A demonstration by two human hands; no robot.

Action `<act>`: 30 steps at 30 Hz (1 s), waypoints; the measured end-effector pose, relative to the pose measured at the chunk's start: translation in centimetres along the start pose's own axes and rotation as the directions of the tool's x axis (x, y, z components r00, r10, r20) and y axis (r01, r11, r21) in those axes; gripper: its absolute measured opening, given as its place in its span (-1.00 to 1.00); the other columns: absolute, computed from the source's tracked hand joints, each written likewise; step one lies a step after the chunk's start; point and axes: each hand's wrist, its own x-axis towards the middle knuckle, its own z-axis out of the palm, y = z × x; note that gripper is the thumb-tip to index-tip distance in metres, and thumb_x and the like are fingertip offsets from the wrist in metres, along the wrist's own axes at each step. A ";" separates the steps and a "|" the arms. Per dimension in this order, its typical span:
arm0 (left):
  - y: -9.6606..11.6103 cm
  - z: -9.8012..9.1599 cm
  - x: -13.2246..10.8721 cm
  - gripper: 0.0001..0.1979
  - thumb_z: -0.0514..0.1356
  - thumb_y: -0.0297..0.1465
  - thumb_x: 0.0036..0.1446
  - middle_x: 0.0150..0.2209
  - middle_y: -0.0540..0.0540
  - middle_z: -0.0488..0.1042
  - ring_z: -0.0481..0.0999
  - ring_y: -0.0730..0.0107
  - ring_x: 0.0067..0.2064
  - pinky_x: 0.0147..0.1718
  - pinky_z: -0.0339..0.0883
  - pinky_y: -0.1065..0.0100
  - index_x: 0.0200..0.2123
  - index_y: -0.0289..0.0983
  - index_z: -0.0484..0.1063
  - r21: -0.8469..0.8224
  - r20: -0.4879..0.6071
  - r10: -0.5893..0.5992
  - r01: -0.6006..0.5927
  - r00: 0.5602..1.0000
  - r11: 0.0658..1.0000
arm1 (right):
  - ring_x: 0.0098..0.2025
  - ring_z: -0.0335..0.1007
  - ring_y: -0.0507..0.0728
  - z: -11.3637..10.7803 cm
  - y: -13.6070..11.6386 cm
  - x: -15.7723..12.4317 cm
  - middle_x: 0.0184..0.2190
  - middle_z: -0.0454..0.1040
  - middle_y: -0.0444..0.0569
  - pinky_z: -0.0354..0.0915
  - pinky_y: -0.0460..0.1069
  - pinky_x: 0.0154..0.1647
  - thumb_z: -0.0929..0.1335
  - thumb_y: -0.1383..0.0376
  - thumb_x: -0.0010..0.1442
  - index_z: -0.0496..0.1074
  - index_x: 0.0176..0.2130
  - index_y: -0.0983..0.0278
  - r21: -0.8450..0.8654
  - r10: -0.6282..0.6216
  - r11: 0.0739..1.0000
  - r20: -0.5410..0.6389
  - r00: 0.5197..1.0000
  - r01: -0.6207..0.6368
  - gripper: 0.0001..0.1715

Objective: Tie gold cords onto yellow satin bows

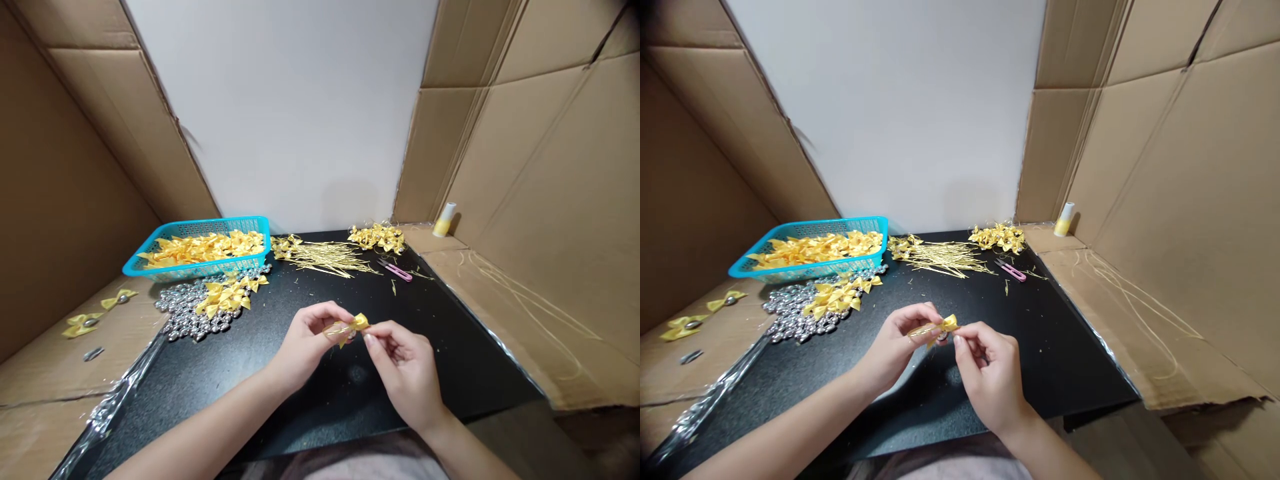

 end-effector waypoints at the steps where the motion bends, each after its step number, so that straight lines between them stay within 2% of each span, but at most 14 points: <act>1: 0.1 0.0 0.0 -0.88 0.40 -0.41 -0.06 -0.48 -0.01 0.49 0.44 0.50 -0.45 -0.44 0.28 0.49 -0.45 -0.31 0.53 0.013 -0.003 0.003 -0.003 1.000 1.000 | -0.59 0.28 0.00 0.0 -0.1 0.0 -0.57 0.45 -0.09 0.18 -0.13 -0.62 0.32 0.31 0.19 0.50 -0.36 0.32 -0.008 0.006 1.000 -0.007 1.000 -0.006 -0.83; 8: 0.3 0.1 -0.1 -0.90 0.40 -0.42 -0.07 -0.49 0.00 0.43 0.39 0.51 -0.45 -0.48 0.24 0.50 -0.47 -0.30 0.55 0.090 0.004 0.075 -0.075 0.997 0.993 | -0.57 0.30 0.02 0.2 -0.5 -0.2 -0.60 0.40 -0.09 0.19 -0.12 -0.59 0.31 0.28 0.20 0.43 -0.44 0.31 -0.025 0.044 0.999 -0.036 0.998 -0.045 -0.78; 15: 0.2 0.0 0.0 -0.88 0.40 -0.40 -0.07 -0.48 -0.01 0.48 0.43 0.47 -0.44 -0.43 0.28 0.46 -0.45 -0.30 0.54 0.051 -0.030 0.043 -0.041 0.999 0.998 | -0.60 0.25 0.00 0.4 -0.2 -0.1 -0.60 0.39 -0.10 0.16 -0.13 -0.61 0.31 0.27 0.21 0.44 -0.42 0.32 -0.017 0.070 0.997 -0.030 0.997 -0.070 -0.78; 30: 0.4 0.1 -0.2 -0.92 0.35 -0.37 0.01 -0.42 -0.05 0.49 0.42 0.44 -0.40 -0.43 0.29 0.47 -0.38 -0.26 0.59 0.205 -0.025 0.107 -0.100 0.994 0.974 | -0.62 0.20 -0.01 0.2 0.1 -0.3 -0.62 0.35 -0.13 0.13 -0.12 -0.62 0.32 0.28 0.20 0.47 -0.38 0.32 -0.012 0.047 0.999 -0.040 0.998 -0.048 -0.81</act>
